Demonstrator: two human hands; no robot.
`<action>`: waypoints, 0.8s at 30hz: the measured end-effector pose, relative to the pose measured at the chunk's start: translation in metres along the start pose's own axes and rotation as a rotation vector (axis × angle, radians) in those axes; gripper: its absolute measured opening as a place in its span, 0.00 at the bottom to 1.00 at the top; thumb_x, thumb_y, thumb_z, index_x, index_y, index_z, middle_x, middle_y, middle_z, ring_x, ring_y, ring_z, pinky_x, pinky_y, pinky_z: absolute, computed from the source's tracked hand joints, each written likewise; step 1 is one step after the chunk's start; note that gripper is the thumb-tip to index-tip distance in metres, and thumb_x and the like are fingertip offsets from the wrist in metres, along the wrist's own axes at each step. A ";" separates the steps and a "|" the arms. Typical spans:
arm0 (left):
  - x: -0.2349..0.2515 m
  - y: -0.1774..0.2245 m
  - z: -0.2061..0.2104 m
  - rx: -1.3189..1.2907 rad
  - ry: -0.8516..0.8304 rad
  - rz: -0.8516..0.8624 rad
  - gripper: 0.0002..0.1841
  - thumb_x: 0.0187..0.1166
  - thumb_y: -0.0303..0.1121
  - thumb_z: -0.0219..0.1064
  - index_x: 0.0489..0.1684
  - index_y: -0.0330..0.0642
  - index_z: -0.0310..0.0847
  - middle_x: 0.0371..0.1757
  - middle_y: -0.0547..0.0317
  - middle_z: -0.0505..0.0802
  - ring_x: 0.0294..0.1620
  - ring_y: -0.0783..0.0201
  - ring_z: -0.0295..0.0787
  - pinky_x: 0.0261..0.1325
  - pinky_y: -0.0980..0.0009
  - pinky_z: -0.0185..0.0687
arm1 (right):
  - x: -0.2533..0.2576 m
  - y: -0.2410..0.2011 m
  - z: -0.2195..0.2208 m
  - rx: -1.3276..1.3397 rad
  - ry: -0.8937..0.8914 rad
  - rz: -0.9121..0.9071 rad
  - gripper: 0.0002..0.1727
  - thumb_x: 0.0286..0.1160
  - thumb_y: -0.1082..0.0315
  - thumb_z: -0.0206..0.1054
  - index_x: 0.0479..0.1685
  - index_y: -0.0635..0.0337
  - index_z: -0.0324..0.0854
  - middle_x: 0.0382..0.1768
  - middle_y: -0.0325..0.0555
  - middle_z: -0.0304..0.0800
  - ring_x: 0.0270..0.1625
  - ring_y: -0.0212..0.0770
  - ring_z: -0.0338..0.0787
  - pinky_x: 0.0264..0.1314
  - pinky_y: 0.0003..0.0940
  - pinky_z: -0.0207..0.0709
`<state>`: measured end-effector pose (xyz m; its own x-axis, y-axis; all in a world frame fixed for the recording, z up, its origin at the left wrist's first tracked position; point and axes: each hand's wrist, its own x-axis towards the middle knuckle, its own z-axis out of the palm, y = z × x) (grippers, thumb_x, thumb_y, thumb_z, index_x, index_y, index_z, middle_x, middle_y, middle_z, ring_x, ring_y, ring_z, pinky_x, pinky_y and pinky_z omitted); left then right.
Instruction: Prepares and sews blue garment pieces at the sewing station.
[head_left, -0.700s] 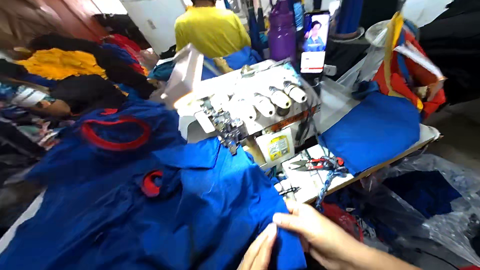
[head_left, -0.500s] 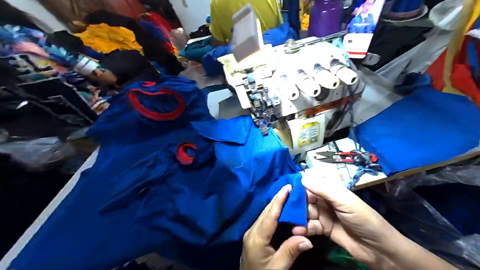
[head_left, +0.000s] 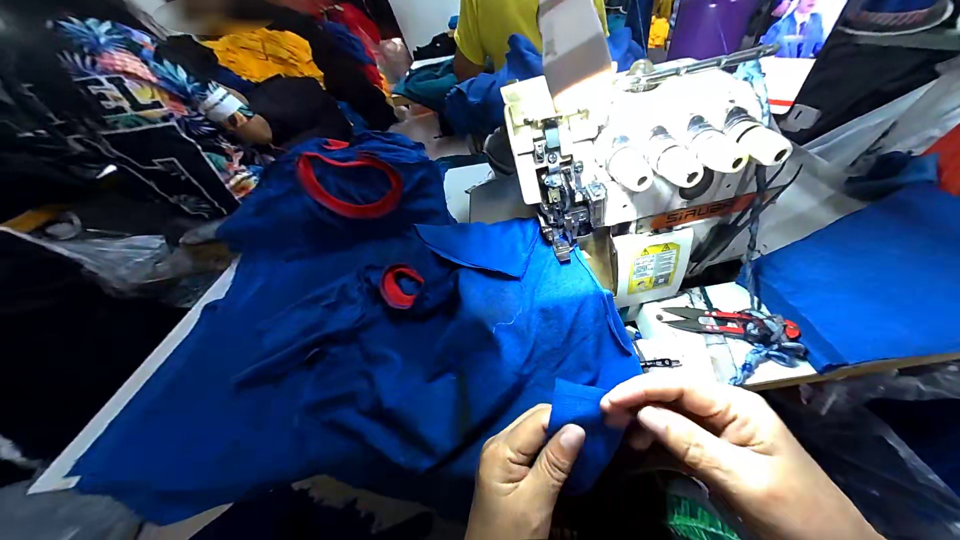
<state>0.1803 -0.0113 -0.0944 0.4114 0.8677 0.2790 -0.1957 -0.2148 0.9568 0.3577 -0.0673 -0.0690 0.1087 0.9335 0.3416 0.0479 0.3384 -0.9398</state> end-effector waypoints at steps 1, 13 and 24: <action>0.001 0.000 -0.001 0.002 -0.002 0.010 0.09 0.83 0.37 0.65 0.42 0.50 0.93 0.43 0.78 0.95 0.47 0.85 0.89 0.54 0.83 0.86 | 0.000 0.003 -0.003 -0.106 0.016 -0.073 0.12 0.84 0.70 0.61 0.52 0.61 0.90 0.51 0.35 0.94 0.55 0.20 0.89 0.59 0.16 0.83; -0.002 0.002 -0.002 0.013 0.044 0.102 0.05 0.76 0.36 0.71 0.40 0.53 0.95 0.44 0.80 0.96 0.48 0.87 0.89 0.56 0.86 0.85 | 0.006 0.019 0.006 -0.306 -0.080 -0.253 0.18 0.81 0.62 0.67 0.62 0.64 0.86 0.51 0.44 0.95 0.59 0.25 0.88 0.68 0.18 0.76; -0.001 -0.001 -0.004 0.096 0.030 0.194 0.07 0.80 0.42 0.70 0.36 0.55 0.91 0.44 0.79 0.93 0.51 0.86 0.87 0.56 0.87 0.82 | 0.000 0.021 0.009 -0.346 -0.106 -0.281 0.14 0.80 0.62 0.68 0.56 0.62 0.89 0.48 0.43 0.96 0.56 0.26 0.90 0.68 0.20 0.74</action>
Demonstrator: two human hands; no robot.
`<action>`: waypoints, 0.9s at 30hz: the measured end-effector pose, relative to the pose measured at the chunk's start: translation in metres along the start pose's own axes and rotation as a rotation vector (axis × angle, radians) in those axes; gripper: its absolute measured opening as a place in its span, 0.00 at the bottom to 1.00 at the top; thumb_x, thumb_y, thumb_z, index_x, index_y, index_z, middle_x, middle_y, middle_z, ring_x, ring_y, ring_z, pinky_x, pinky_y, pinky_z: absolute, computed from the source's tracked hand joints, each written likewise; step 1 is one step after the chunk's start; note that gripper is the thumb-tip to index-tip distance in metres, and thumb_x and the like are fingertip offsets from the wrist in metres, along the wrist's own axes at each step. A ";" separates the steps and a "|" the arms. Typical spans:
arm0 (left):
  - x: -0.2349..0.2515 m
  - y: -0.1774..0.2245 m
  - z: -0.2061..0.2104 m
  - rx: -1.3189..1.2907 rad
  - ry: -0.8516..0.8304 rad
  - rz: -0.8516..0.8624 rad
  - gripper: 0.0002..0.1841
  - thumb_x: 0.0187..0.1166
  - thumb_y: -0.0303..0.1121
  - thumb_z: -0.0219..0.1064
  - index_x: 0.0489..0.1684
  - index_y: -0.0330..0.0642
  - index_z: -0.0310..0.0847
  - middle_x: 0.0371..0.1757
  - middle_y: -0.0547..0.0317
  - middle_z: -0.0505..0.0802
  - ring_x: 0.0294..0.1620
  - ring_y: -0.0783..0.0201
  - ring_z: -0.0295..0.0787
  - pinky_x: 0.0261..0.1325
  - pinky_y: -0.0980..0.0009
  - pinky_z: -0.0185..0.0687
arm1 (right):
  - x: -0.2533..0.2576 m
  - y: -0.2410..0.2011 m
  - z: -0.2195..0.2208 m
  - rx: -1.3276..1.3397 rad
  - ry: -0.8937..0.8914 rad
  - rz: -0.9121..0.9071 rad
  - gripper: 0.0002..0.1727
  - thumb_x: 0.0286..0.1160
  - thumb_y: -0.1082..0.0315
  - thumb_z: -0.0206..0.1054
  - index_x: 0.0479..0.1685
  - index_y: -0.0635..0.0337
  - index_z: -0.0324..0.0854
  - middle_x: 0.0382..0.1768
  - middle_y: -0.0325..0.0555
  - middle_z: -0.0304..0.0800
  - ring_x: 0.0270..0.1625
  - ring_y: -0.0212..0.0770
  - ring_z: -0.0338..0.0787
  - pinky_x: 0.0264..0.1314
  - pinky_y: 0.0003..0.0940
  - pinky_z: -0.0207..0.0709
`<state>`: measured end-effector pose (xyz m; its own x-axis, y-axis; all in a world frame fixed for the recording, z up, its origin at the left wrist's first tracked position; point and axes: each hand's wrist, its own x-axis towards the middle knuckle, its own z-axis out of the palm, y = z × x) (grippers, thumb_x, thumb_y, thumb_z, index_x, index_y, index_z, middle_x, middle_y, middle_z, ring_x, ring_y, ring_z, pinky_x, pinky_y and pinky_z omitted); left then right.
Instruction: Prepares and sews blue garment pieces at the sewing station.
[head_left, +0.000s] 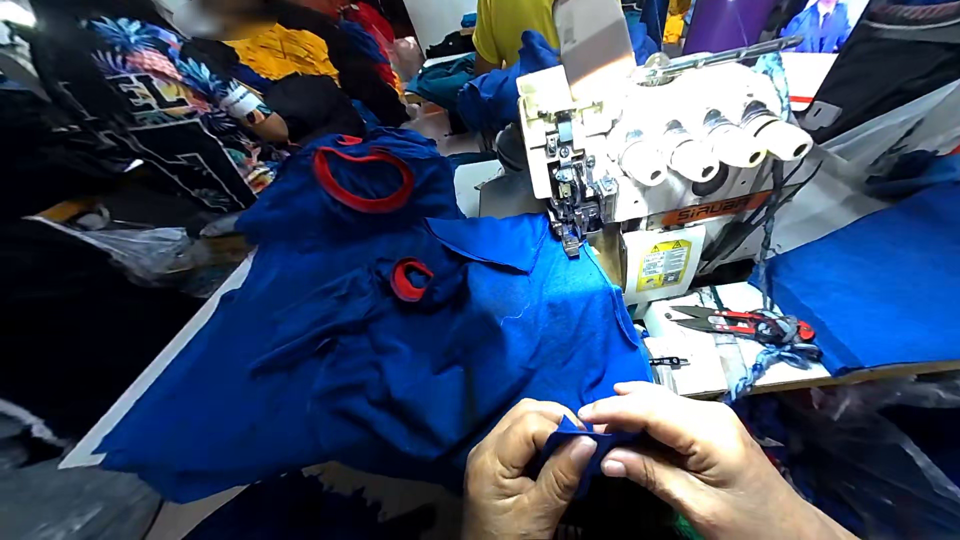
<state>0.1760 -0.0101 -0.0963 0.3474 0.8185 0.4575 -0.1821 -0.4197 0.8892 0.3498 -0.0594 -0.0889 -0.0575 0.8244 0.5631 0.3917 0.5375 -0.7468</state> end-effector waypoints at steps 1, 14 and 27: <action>0.000 -0.001 -0.001 -0.001 -0.022 0.015 0.06 0.79 0.41 0.70 0.39 0.54 0.92 0.48 0.78 0.93 0.55 0.84 0.87 0.59 0.86 0.82 | 0.000 0.000 0.001 0.011 0.007 0.005 0.13 0.80 0.64 0.68 0.54 0.62 0.89 0.47 0.43 0.96 0.54 0.26 0.90 0.67 0.19 0.76; -0.002 0.008 -0.013 -0.031 -0.076 -0.119 0.10 0.81 0.40 0.68 0.45 0.51 0.95 0.46 0.75 0.96 0.50 0.84 0.89 0.57 0.85 0.84 | 0.001 -0.003 -0.007 -0.058 0.073 -0.045 0.10 0.83 0.61 0.67 0.47 0.56 0.89 0.42 0.34 0.96 0.52 0.21 0.91 0.77 0.25 0.73; -0.002 0.012 -0.005 -0.135 -0.106 -0.180 0.04 0.76 0.34 0.72 0.42 0.53 0.92 0.47 0.78 0.93 0.51 0.85 0.87 0.56 0.85 0.84 | 0.000 -0.003 0.000 -0.202 0.072 -0.159 0.11 0.84 0.59 0.66 0.55 0.51 0.86 0.52 0.41 0.92 0.63 0.31 0.87 0.75 0.28 0.74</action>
<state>0.1683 -0.0145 -0.0869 0.4783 0.8268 0.2960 -0.2273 -0.2090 0.9511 0.3488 -0.0617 -0.0866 -0.0697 0.7139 0.6968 0.5586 0.6066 -0.5656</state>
